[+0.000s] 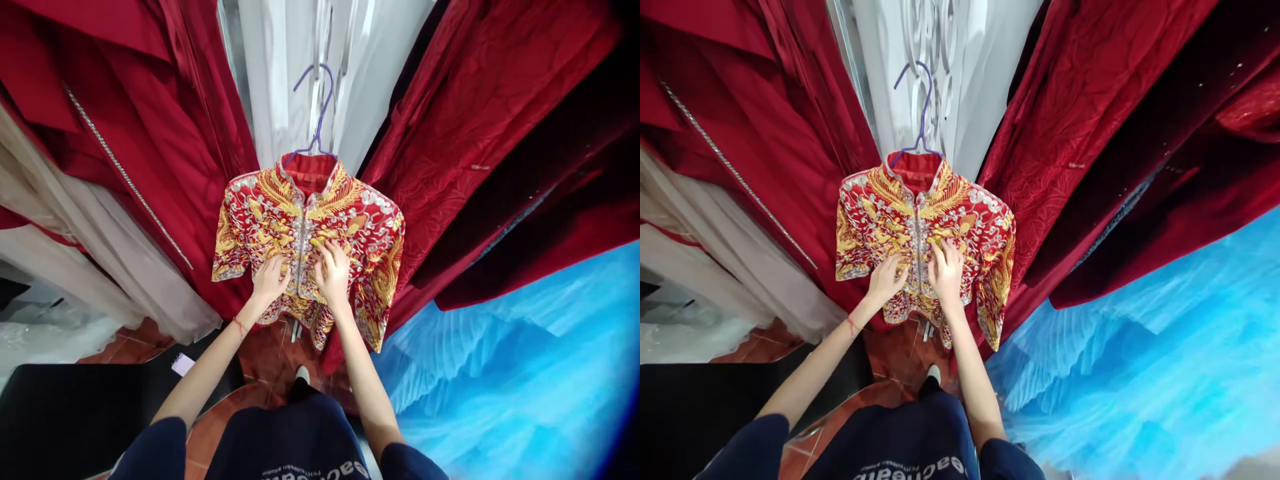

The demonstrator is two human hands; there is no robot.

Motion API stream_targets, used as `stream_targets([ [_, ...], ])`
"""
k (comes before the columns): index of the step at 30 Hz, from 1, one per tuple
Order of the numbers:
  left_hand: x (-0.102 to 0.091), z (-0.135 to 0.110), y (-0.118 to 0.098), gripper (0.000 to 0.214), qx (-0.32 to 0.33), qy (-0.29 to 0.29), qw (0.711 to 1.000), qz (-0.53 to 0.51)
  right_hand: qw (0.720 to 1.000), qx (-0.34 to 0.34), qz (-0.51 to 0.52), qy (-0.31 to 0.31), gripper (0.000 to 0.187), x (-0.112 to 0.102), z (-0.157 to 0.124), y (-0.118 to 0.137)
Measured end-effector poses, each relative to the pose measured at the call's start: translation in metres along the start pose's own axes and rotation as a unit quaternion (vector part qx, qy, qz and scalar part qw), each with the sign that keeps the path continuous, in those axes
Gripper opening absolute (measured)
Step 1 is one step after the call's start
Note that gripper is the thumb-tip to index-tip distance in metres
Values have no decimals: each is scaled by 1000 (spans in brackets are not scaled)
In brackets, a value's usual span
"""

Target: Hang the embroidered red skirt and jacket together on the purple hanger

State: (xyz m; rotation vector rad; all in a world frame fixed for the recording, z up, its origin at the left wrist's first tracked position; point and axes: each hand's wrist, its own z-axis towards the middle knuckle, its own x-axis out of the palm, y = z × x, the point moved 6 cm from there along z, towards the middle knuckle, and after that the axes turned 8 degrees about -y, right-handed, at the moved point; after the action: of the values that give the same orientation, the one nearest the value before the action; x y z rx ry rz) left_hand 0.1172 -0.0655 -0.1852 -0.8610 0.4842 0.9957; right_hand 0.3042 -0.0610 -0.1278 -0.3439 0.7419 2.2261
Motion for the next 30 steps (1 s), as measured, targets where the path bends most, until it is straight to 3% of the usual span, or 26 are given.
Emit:
stream_targets([
  [3, -19, -22, 14, 28, -38, 45, 994, -90, 990, 49, 135, 0, 27, -12, -9, 3],
  [5, -18, -44, 27, 28, -88, 87, 978, -171, 975, 98, 198, 28, 24, -9, -15, 5],
  [8, 2, -78, 47, 32, -208, 92, 940, -255, 963, 130, 230, 59, 23, 1, -20, 11],
  [11, 30, -98, 46, 34, -259, 103, 914, -296, 957, 148, 239, 73, 21, 13, -17, 15],
  [14, 46, -98, 34, 34, -242, 150, 901, -328, 943, 205, 256, 60, 25, 25, -8, 15],
  [17, 48, -91, 29, 33, -222, 183, 892, -349, 935, 235, 263, 27, 25, 33, 5, 21],
  [24, 38, -89, 46, 36, -212, 207, 872, -390, 918, 257, 291, -82, 25, 27, 67, 44],
  [30, 22, -93, 54, 30, -187, 220, 887, -360, 911, 277, 273, -134, 26, 38, 96, 48],
])
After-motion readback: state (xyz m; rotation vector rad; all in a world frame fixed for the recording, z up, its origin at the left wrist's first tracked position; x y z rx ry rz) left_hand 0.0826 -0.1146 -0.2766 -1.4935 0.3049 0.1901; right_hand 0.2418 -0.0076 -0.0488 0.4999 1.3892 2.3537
